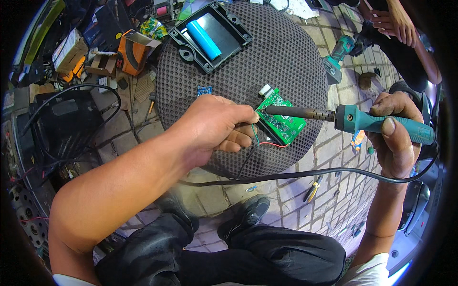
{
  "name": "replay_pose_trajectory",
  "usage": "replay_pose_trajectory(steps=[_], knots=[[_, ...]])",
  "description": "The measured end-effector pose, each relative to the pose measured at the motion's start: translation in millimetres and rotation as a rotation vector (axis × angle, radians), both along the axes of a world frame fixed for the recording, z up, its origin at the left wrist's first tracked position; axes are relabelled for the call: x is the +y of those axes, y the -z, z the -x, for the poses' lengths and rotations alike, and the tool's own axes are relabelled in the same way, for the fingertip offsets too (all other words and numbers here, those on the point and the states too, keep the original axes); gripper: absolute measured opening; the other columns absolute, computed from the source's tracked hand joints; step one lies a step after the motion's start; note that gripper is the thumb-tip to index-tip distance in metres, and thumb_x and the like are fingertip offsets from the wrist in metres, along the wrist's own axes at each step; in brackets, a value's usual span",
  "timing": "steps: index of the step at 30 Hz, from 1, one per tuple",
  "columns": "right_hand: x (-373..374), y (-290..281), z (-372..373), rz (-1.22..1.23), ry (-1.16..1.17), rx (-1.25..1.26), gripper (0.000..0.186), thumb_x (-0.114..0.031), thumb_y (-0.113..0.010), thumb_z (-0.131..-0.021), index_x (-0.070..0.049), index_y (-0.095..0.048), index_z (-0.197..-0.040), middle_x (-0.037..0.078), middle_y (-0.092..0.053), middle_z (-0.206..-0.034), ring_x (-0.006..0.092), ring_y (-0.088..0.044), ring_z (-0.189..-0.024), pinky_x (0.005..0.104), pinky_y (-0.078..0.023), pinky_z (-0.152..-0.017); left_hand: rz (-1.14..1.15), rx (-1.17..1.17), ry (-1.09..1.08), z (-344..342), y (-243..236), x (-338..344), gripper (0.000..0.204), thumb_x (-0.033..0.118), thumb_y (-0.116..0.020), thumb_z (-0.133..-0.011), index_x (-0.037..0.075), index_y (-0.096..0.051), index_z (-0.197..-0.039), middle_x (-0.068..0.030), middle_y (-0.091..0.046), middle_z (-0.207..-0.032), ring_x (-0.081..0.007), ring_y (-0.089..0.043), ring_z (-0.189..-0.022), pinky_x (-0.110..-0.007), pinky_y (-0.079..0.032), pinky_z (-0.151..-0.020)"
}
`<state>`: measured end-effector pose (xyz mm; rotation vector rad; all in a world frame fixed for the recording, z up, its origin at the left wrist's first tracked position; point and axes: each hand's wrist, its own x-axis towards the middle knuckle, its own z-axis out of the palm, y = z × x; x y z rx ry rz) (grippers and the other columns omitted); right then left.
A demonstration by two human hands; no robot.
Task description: The person solders wires and a small blue circuit board onto a green PCB using a soldering iron and solder wire. The person holds the PCB steady, applies solder to connection points, and briefly inspects the work.
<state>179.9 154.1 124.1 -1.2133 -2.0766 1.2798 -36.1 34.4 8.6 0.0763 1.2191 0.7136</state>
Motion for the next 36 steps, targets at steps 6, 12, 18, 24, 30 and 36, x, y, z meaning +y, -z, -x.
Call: replay_pose_trajectory(steps=[6, 12, 18, 24, 30, 36], knots=[[0, 0, -7, 0.021, 0.043, 0.060, 0.037, -0.030, -0.066, -0.067, 0.003, -0.058, -0.083, 0.005, -0.053, -0.069, 0.0073, -0.041, -0.050, 0.0199, -0.029, -0.045, 0.008, -0.001, -0.014, -1, 0, 0, 0.016, 0.017, -0.063, -0.084, 0.002, -0.061, -0.081, -0.0044, -0.062, -0.069, -0.0092, -0.060, -0.057, -0.019, -0.046, -0.049], [-5, 5, -13, 0.077, 0.080, 0.115, 0.037, -0.031, -0.068, -0.068, 0.002, -0.057, -0.082, 0.007, -0.054, -0.072, 0.0093, -0.045, -0.057, 0.0213, -0.033, -0.049, -0.001, -0.009, -0.013, -1, 2, -1, 0.017, 0.018, -0.063, -0.085, 0.002, -0.061, -0.080, -0.0049, -0.062, -0.068, -0.0096, -0.059, -0.055, -0.020, -0.045, -0.049], [-7, 5, -13, 0.080, 0.056, 0.112, 0.036, -0.029, -0.068, -0.069, 0.003, -0.058, -0.082, 0.005, -0.053, -0.067, 0.0081, -0.043, -0.052, 0.0208, -0.031, -0.047, 0.008, -0.004, -0.021, -2, -1, 0, 0.017, 0.018, -0.062, -0.085, 0.001, -0.061, -0.079, -0.0050, -0.062, -0.068, -0.0098, -0.059, -0.055, -0.020, -0.045, -0.049], [-7, 9, -12, 0.088, 0.059, 0.119, 0.037, -0.029, -0.069, -0.069, 0.003, -0.058, -0.083, 0.005, -0.053, -0.067, 0.0076, -0.043, -0.052, 0.0205, -0.031, -0.046, 0.011, 0.011, -0.025, -1, -2, 1, 0.016, 0.017, -0.062, -0.084, 0.001, -0.061, -0.079, -0.0050, -0.062, -0.067, -0.0100, -0.059, -0.055, -0.020, -0.046, -0.048], [-9, 6, -13, 0.093, 0.071, 0.114, 0.037, -0.029, -0.069, -0.069, 0.004, -0.058, -0.083, 0.005, -0.053, -0.067, 0.0078, -0.043, -0.051, 0.0207, -0.030, -0.046, 0.016, 0.005, -0.029, -2, -2, 0, 0.016, 0.017, -0.063, -0.084, 0.002, -0.061, -0.079, -0.0050, -0.062, -0.067, -0.0097, -0.059, -0.056, -0.019, -0.045, -0.048], [-7, 9, -13, 0.084, 0.061, 0.117, 0.036, -0.028, -0.069, -0.069, 0.003, -0.058, -0.083, 0.006, -0.053, -0.067, 0.0086, -0.044, -0.053, 0.0212, -0.031, -0.047, 0.016, 0.008, -0.018, -1, -1, 0, 0.016, 0.017, -0.062, -0.085, 0.002, -0.061, -0.078, -0.0048, -0.062, -0.067, -0.0094, -0.059, -0.055, -0.019, -0.045, -0.048]])
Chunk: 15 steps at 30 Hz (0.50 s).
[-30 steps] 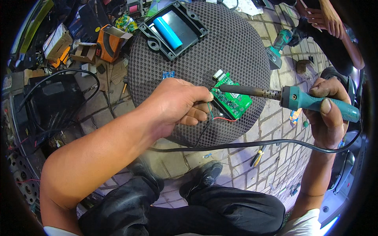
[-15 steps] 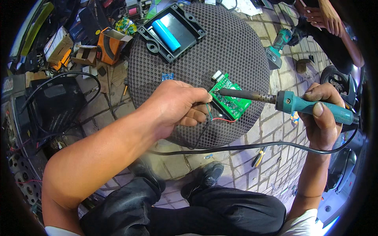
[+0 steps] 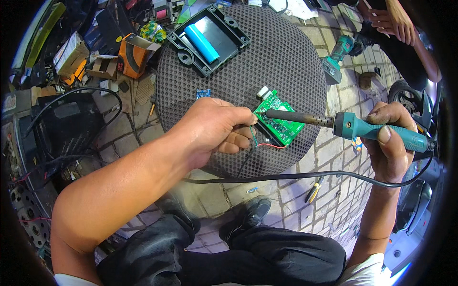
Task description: The person solders wires and a small blue circuit board onto a green PCB using a soldering iron and solder wire. The person holds the PCB steady, applies solder to connection points, and briefly inspects the work.
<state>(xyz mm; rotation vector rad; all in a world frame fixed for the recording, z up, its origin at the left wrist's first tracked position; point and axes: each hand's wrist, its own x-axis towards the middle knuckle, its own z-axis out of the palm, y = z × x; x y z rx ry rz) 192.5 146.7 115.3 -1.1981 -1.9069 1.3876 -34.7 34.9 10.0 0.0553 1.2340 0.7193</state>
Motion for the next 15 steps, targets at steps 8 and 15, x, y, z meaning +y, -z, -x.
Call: replay_pose_trajectory(steps=[8, 15], knots=[[1, 1, -3, -0.011, 0.013, 0.035, 0.036, -0.029, -0.067, -0.068, 0.003, -0.057, -0.083, 0.007, -0.053, -0.070, 0.0087, -0.044, -0.054, 0.0207, -0.031, -0.046, -0.008, -0.013, -0.001, 1, 1, -1, 0.016, 0.017, -0.063, -0.085, 0.002, -0.061, -0.079, -0.0048, -0.061, -0.066, -0.0094, -0.058, -0.055, -0.020, -0.045, -0.048], [5, -1, -17, 0.025, 0.020, 0.083, 0.037, -0.029, -0.066, -0.071, 0.002, -0.055, -0.086, 0.008, -0.051, -0.074, 0.0110, -0.048, -0.057, 0.0199, -0.040, -0.049, -0.016, -0.024, -0.014, 1, 2, -1, 0.017, 0.018, -0.063, -0.084, 0.002, -0.061, -0.079, -0.0048, -0.062, -0.067, -0.0096, -0.059, -0.055, -0.020, -0.045, -0.048]])
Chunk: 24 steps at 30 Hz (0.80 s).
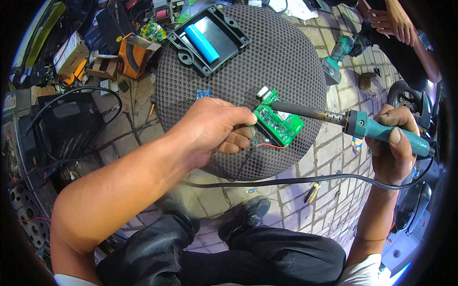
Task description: The person solders wires and a small blue circuit board onto a green PCB using a soldering iron and solder wire. The person holds the PCB steady, applies solder to connection points, and briefly inspects the work.
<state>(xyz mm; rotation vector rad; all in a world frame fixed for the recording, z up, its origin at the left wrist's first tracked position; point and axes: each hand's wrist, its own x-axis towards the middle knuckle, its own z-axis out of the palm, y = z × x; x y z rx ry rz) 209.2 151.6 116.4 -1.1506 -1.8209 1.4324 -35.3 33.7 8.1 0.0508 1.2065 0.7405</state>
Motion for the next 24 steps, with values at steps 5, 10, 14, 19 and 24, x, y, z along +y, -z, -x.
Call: replay_pose_trajectory(steps=[5, 10, 14, 19, 24], knots=[[-7, 6, -11, -0.035, 0.041, 0.099, 0.040, -0.031, -0.067, -0.075, 0.003, -0.054, -0.094, 0.010, -0.053, -0.079, 0.0133, -0.052, -0.059, 0.0221, -0.042, -0.049, 0.004, 0.019, 0.001, -1, 0, 0, 0.018, 0.019, -0.065, -0.083, 0.002, -0.061, -0.080, -0.0042, -0.061, -0.068, -0.0097, -0.059, -0.056, -0.019, -0.045, -0.049], [-23, 22, -39, -0.151, 0.084, 0.171, 0.044, -0.033, -0.054, -0.091, 0.002, -0.049, -0.117, 0.011, -0.050, -0.082, 0.0128, -0.047, -0.058, 0.0233, -0.037, -0.047, 0.012, 0.014, -0.022, -2, -1, -1, 0.017, 0.019, -0.065, -0.083, 0.003, -0.061, -0.080, -0.0040, -0.062, -0.068, -0.0100, -0.060, -0.057, -0.019, -0.045, -0.050], [-42, 13, -49, -0.067, 0.297, 0.110, 0.079, -0.065, -0.054, -0.081, 0.001, -0.045, -0.125, 0.010, -0.053, -0.066, 0.0155, -0.048, -0.045, 0.0254, -0.041, -0.042, 0.025, 0.044, -0.010, -2, -1, 0, 0.016, 0.019, -0.065, -0.082, 0.003, -0.061, -0.080, -0.0041, -0.062, -0.069, -0.0103, -0.060, -0.058, -0.020, -0.046, -0.051], [-68, 8, -93, -0.107, 0.399, 0.055, 0.074, -0.056, -0.061, -0.082, 0.000, -0.043, -0.127, 0.010, -0.054, -0.066, 0.0174, -0.052, -0.053, 0.0271, -0.044, -0.048, 0.005, 0.056, 0.003, -3, -2, 1, 0.017, 0.021, -0.067, -0.081, 0.004, -0.061, -0.080, -0.0033, -0.062, -0.070, -0.0107, -0.061, -0.059, -0.022, -0.047, -0.053], [-112, 28, -145, -0.109, 0.063, -0.209, 0.040, -0.005, -0.055, -0.083, 0.003, -0.050, -0.122, 0.025, -0.061, -0.112, 0.0316, -0.064, -0.096, 0.0385, -0.049, -0.087, 0.000, 0.082, -0.007, -4, -2, -1, 0.016, 0.020, -0.066, -0.080, 0.005, -0.062, -0.085, -0.0031, -0.061, -0.076, -0.0109, -0.056, -0.060, -0.025, -0.046, -0.056]])
